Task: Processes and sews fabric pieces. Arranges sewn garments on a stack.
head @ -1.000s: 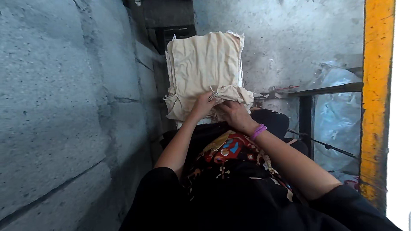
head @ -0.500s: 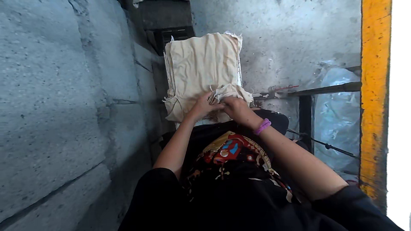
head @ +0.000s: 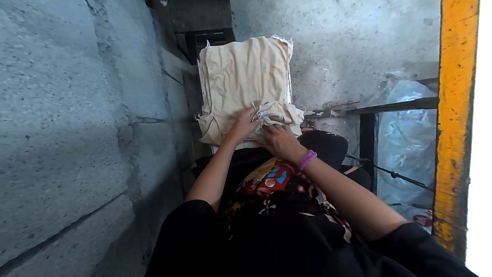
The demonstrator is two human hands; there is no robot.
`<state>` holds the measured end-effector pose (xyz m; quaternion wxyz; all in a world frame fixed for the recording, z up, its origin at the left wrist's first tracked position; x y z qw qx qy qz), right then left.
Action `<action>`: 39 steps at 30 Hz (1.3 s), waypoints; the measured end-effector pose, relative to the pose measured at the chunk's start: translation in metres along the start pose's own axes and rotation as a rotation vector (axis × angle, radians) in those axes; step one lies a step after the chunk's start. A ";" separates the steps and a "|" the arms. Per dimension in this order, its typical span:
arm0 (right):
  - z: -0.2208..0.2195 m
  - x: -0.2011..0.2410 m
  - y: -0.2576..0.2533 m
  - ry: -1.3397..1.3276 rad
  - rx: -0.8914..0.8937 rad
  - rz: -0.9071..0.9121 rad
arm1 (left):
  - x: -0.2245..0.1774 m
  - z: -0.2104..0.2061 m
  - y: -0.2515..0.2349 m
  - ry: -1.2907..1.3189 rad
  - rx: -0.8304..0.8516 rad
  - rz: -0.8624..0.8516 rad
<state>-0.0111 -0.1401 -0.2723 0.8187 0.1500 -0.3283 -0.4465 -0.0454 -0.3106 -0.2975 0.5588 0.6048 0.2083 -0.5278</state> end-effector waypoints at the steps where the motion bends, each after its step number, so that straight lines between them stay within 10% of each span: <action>1: 0.006 0.000 0.001 -0.026 -0.004 -0.005 | 0.001 0.000 0.001 -0.009 0.001 -0.010; 12: 0.007 0.003 0.003 -0.219 -0.599 0.094 | 0.011 0.008 0.002 0.037 0.072 -0.092; 17: -0.013 0.001 0.006 -0.045 -0.069 0.038 | 0.007 0.004 0.000 0.041 0.043 -0.060; 22: 0.015 -0.001 0.022 -0.215 0.065 -0.020 | 0.012 0.009 0.005 0.049 0.091 -0.091; 28: 0.023 0.001 0.034 -0.409 -0.480 -0.083 | 0.007 0.009 0.013 0.096 0.133 -0.079; 39: -0.009 0.010 0.013 -0.329 -0.483 0.038 | 0.020 0.009 0.007 0.144 -0.028 -0.042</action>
Point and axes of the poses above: each hand's wrist, its own y-axis away from the middle knuckle, its own z-axis out of the back of the hand, x = y × z, the point moved 1 cm from there along -y, towards the middle knuckle, and after that the axes turned 1 degree about x, right-handed, at the moved point
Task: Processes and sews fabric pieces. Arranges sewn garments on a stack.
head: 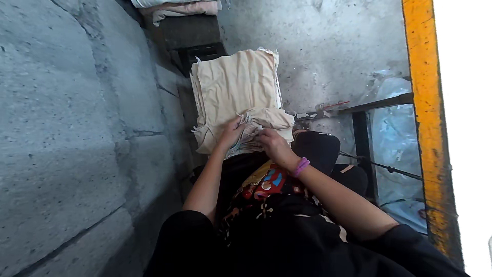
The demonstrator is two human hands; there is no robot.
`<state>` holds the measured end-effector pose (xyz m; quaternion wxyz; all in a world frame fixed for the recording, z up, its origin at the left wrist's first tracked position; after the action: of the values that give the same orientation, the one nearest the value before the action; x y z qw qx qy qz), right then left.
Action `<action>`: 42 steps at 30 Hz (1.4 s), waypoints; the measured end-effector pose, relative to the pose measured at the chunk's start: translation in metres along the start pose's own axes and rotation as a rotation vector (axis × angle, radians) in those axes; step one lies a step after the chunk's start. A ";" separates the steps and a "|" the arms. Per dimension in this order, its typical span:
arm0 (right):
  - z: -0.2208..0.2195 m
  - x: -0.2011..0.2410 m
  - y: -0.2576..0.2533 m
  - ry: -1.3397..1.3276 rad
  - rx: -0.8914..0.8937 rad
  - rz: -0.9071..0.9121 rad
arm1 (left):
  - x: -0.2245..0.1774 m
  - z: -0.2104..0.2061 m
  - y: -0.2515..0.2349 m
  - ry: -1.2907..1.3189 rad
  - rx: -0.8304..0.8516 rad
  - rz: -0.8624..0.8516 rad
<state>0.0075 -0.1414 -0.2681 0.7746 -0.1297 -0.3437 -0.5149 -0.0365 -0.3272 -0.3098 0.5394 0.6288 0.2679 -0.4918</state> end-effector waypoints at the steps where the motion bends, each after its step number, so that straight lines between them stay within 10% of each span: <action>1: -0.001 -0.002 -0.001 -0.005 0.069 -0.049 | 0.003 0.001 -0.002 0.006 -0.010 -0.003; 6: -0.002 -0.003 -0.013 -0.007 0.252 -0.306 | 0.011 0.003 -0.002 0.021 -0.046 -0.017; 13: 0.001 -0.007 0.006 0.025 0.145 0.175 | 0.011 0.001 0.002 0.014 -0.075 -0.032; 17: 0.028 -0.001 0.018 -0.123 0.428 0.039 | 0.014 0.001 0.001 0.040 -0.088 -0.019; 24: -0.012 -0.002 -0.023 0.129 0.257 0.053 | 0.009 0.000 0.004 -0.081 -0.088 -0.013; 30: 0.052 0.001 0.022 -0.353 0.233 -0.140 | 0.016 0.000 0.002 -0.119 -0.104 -0.040; 36: 0.105 -0.056 0.134 -1.218 -0.575 -0.496 | 0.011 -0.002 0.005 -0.153 -0.094 -0.030; 42: 0.092 -0.100 0.238 -1.302 -1.277 -0.880 | 0.010 -0.025 0.024 -0.419 0.004 -0.295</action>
<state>0.1584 0.0844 -0.2310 -0.0363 -0.6373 -0.3768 -0.6712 -0.0041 -0.3124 -0.3107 0.5041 0.4683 0.2381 -0.6854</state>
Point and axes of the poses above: each hand's wrist, its own y-axis away from the middle knuckle, its own z-axis out of the back of the hand, x = y × z, the point moved 1 cm from there along -y, towards the middle knuckle, and after that the axes turned 1 degree about x, right-handed, at the moved point
